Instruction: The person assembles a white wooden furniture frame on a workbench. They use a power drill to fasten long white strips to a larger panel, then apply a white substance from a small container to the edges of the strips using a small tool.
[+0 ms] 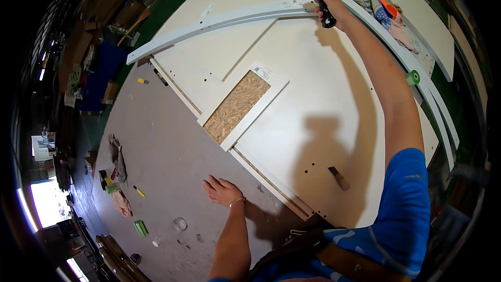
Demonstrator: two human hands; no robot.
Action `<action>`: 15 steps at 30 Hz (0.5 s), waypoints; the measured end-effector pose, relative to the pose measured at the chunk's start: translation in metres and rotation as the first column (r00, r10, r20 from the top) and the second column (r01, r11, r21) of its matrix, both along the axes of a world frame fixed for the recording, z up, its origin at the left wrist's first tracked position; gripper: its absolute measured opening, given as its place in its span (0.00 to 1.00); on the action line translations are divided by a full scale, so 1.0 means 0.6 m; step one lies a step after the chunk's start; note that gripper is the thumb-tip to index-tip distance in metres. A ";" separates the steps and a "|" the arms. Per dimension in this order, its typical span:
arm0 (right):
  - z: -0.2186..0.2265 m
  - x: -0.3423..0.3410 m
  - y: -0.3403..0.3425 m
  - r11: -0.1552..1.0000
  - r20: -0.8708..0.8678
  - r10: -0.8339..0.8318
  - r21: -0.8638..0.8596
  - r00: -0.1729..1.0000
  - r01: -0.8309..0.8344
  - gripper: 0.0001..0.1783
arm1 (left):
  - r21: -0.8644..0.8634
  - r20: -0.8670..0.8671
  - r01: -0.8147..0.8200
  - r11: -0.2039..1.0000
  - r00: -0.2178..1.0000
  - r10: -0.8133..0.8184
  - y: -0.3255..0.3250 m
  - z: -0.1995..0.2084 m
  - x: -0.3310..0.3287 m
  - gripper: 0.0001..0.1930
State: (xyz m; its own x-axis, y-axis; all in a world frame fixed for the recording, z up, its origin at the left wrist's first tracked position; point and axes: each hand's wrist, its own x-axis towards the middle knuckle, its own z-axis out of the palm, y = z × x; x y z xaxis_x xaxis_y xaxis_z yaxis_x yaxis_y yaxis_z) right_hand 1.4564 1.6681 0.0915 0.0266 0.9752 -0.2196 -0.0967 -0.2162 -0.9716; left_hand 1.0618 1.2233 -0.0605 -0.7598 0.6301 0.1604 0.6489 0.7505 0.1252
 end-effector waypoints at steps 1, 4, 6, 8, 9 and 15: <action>-0.005 0.000 0.009 1.000 -0.013 0.010 -0.004 1.000 -0.011 0.30 | 0.006 0.004 0.002 1.000 1.000 -0.002 0.001 0.002 0.001 0.22; -0.009 -0.009 0.018 1.000 -0.010 0.006 -0.026 1.000 -0.006 0.30 | 0.012 0.012 0.007 1.000 1.000 -0.007 -0.001 0.001 0.000 0.23; -0.012 -0.011 0.022 0.999 0.000 -0.007 -0.039 1.000 0.007 0.30 | 0.012 0.013 0.013 1.000 1.000 -0.014 0.002 0.002 -0.002 0.23; -0.015 -0.015 0.022 0.999 0.003 -0.021 -0.035 1.000 0.021 0.30 | 0.002 0.012 0.023 1.000 1.000 -0.023 0.003 0.006 -0.002 0.23; -0.014 -0.018 0.021 0.999 0.003 -0.015 -0.028 1.000 0.016 0.30 | -0.002 0.006 0.019 1.000 1.000 -0.019 0.005 0.009 -0.001 0.23; -0.015 -0.025 0.020 1.000 0.004 -0.011 -0.019 1.000 0.012 0.31 | -0.018 0.035 -0.009 1.000 0.999 0.009 0.009 0.013 0.001 0.23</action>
